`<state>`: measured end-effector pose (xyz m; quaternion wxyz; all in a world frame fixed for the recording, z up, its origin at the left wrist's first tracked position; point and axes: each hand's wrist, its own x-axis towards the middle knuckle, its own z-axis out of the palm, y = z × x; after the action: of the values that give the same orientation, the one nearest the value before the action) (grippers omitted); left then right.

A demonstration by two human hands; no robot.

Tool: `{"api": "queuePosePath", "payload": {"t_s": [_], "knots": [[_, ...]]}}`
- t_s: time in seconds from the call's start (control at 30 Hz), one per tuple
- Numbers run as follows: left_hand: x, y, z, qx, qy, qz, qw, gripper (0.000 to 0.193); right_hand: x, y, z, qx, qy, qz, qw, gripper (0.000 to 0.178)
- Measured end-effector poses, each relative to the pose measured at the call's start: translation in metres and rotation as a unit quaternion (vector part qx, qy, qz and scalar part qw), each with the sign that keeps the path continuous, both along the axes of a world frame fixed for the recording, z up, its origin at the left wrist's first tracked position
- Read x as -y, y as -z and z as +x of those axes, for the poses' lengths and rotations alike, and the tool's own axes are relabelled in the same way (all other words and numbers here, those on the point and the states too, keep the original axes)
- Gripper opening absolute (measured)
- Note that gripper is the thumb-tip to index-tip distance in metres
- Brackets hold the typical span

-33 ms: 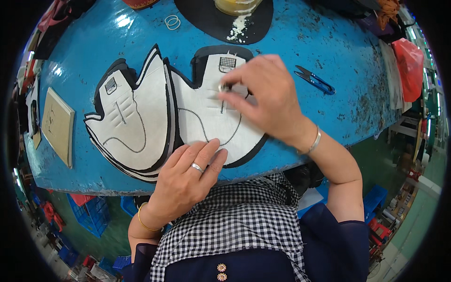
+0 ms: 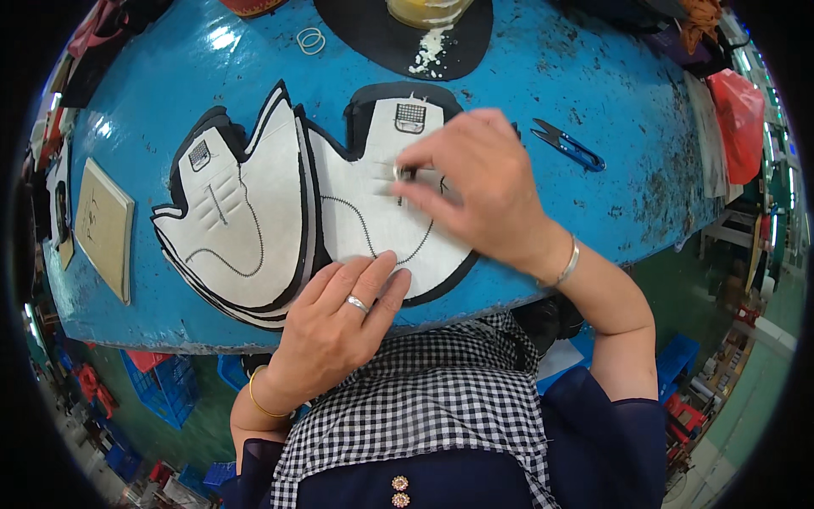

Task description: The person applies glue to shoe components using a brush dipped into a glue container.

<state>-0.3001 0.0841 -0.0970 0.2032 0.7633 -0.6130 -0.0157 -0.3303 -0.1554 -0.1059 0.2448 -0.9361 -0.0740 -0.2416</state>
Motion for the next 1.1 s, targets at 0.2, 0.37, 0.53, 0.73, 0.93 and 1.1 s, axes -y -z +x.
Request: {"api": "queuePosePath", "payload": {"t_s": [0.2,0.37,0.53,0.73,0.93,1.1], "knots": [[0.011,0.005,0.01,-0.01,-0.017,-0.053,0.998,0.037,0.008,-0.016,-0.005,-0.049,0.039,0.161,0.985,0.022],[0.01,-0.018,0.014,0.001,0.025,-0.158,0.987,0.036,0.083,-0.022,0.077,0.015,0.165,0.183,0.969,0.016],[-0.029,-0.055,0.011,0.06,-0.101,-0.238,0.964,0.04,0.113,-0.011,0.124,0.015,0.201,0.14,0.969,0.023],[-0.068,-0.03,0.049,0.106,-0.285,-0.033,0.952,0.044,0.112,-0.006,0.13,-0.004,0.163,0.023,0.986,0.022],[-0.042,-0.005,0.02,-0.1,-0.108,-0.053,0.988,0.05,0.109,-0.026,0.094,0.013,0.178,0.079,0.981,0.019],[-0.01,0.016,-0.004,-0.129,-0.014,-0.05,0.99,0.056,0.069,-0.028,0.035,-0.145,0.04,0.26,0.954,0.016]]}}
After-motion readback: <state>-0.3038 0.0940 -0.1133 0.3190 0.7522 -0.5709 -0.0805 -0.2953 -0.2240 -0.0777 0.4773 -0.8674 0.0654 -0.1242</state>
